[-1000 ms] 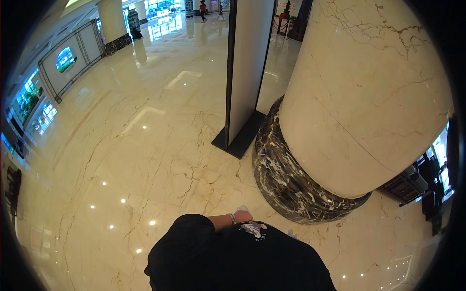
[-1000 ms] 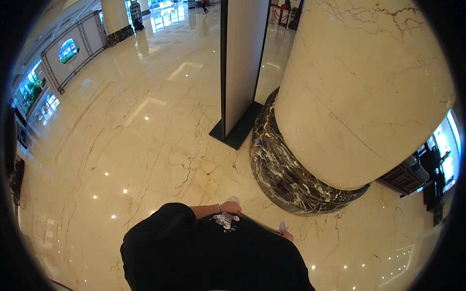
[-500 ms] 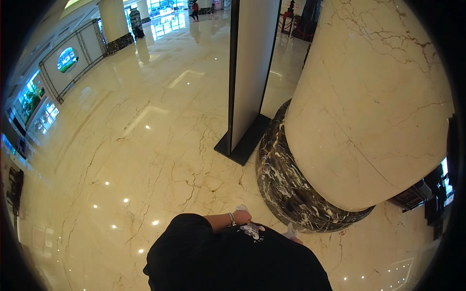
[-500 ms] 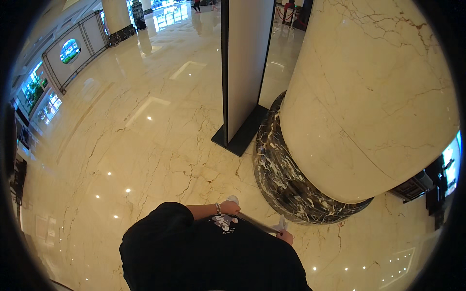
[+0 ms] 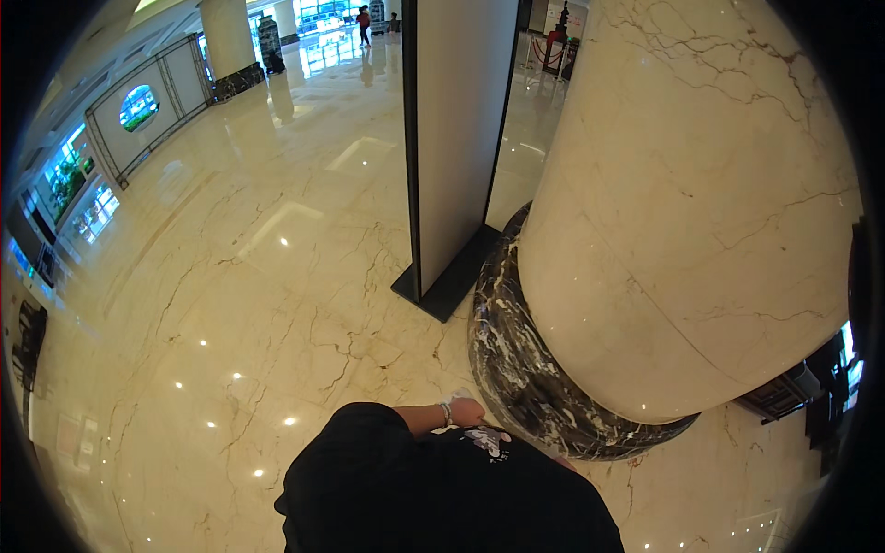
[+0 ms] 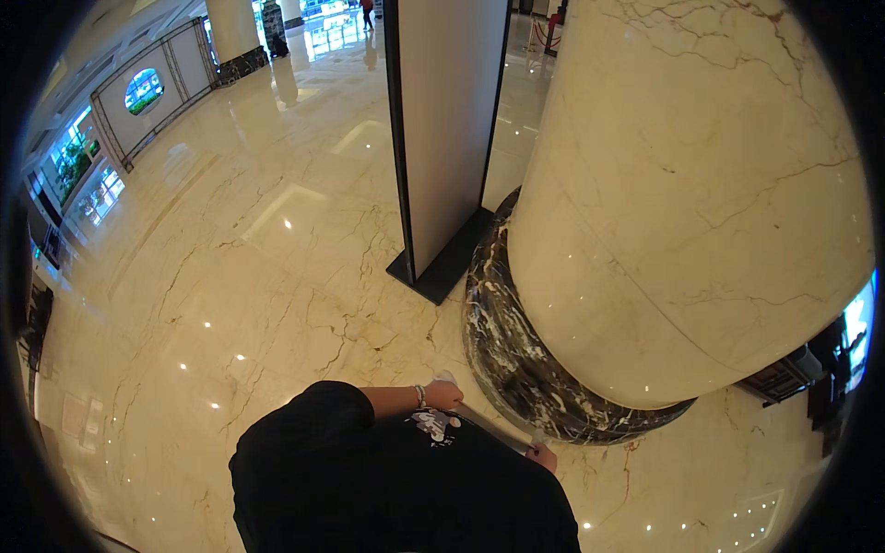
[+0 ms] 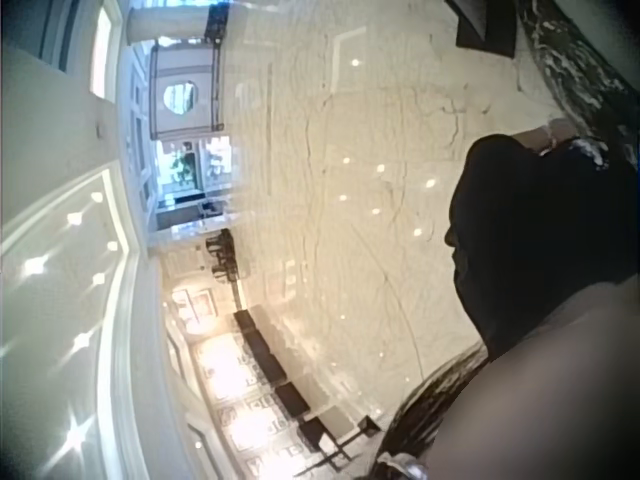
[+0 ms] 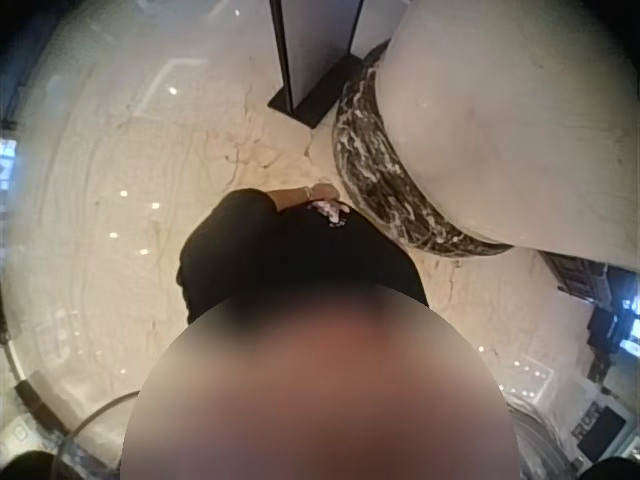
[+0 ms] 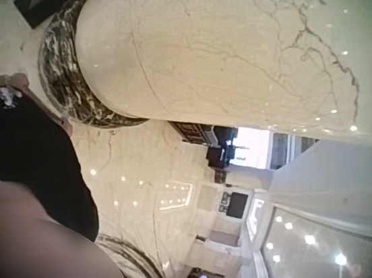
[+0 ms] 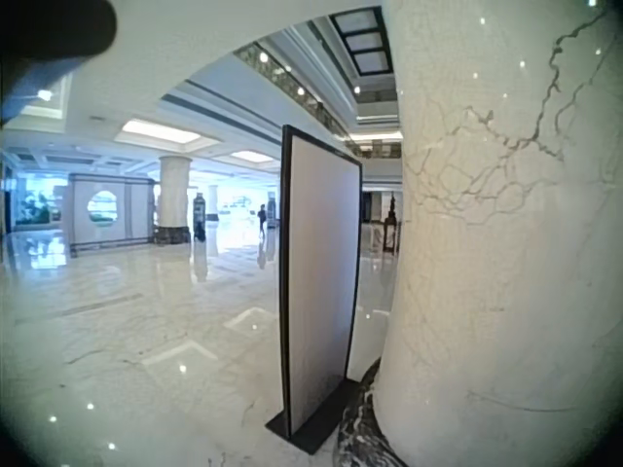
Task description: The recorder is cleaning a large marble pillar with a grey cloth in a lobby.
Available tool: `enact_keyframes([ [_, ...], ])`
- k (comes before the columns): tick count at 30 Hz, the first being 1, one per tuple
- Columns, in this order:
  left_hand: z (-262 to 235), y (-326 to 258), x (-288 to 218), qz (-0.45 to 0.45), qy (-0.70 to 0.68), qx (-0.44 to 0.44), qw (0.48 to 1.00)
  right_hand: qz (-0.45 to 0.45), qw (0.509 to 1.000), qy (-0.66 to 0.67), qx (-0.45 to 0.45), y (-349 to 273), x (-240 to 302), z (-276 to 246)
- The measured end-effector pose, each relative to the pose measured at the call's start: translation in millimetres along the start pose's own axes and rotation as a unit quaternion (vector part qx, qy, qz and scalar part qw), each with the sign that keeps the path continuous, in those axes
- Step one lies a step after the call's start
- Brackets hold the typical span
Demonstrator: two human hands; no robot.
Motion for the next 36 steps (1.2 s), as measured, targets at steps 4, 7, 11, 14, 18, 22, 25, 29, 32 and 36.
enact_keyframes([
  [4, -11, 45, -58, 0.058, -0.016, -0.007, 0.998, 0.005, 0.999, -0.035, -0.005, 11, -33, -60],
  [7, -8, 70, -88, 0.083, -0.015, -0.013, 0.996, -0.015, 0.998, -0.02, -0.055, 9, -39, -107],
  [11, -21, 89, -124, 0.074, -0.03, -0.044, 0.996, -0.038, 0.996, -0.007, -0.083, 25, -62, -139],
  [14, -37, 93, -139, 0.063, -0.042, -0.095, 0.993, -0.039, 0.995, 0.029, -0.089, 32, -72, -153],
  [18, -80, 91, -156, 0.049, -0.042, -0.196, 0.979, -0.092, 0.978, 0.069, -0.171, 28, -63, -187],
  [22, -141, 93, -176, 0.062, -0.05, -0.272, 0.959, -0.195, 0.907, 0.066, -0.368, 2, -35, -243],
  [25, -185, 102, -180, 0.063, -0.069, -0.329, 0.94, -0.226, 0.869, 0.092, -0.43, -8, -3, -287],
  [29, -253, 115, -198, 0.136, -0.199, -0.405, 0.882, -0.201, 0.836, 0.178, -0.478, -14, 23, -341],
  [32, -285, 129, -213, 0.196, -0.394, -0.399, 0.804, -0.205, 0.822, 0.209, -0.488, -19, 31, -365],
  [36, -326, 134, -249, 0.295, -0.379, -0.399, 0.781, -0.189, 0.792, 0.28, -0.509, -26, 29, -381],
])
Point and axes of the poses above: each hand's wrist, its own y-axis towards the middle knuckle, its own z-axis out of the palm, x = y × z, the point moved 8 cm from there along y, towards the middle knuckle, and after that the axes turned 4 degrees about x, right-handed, at the moved point
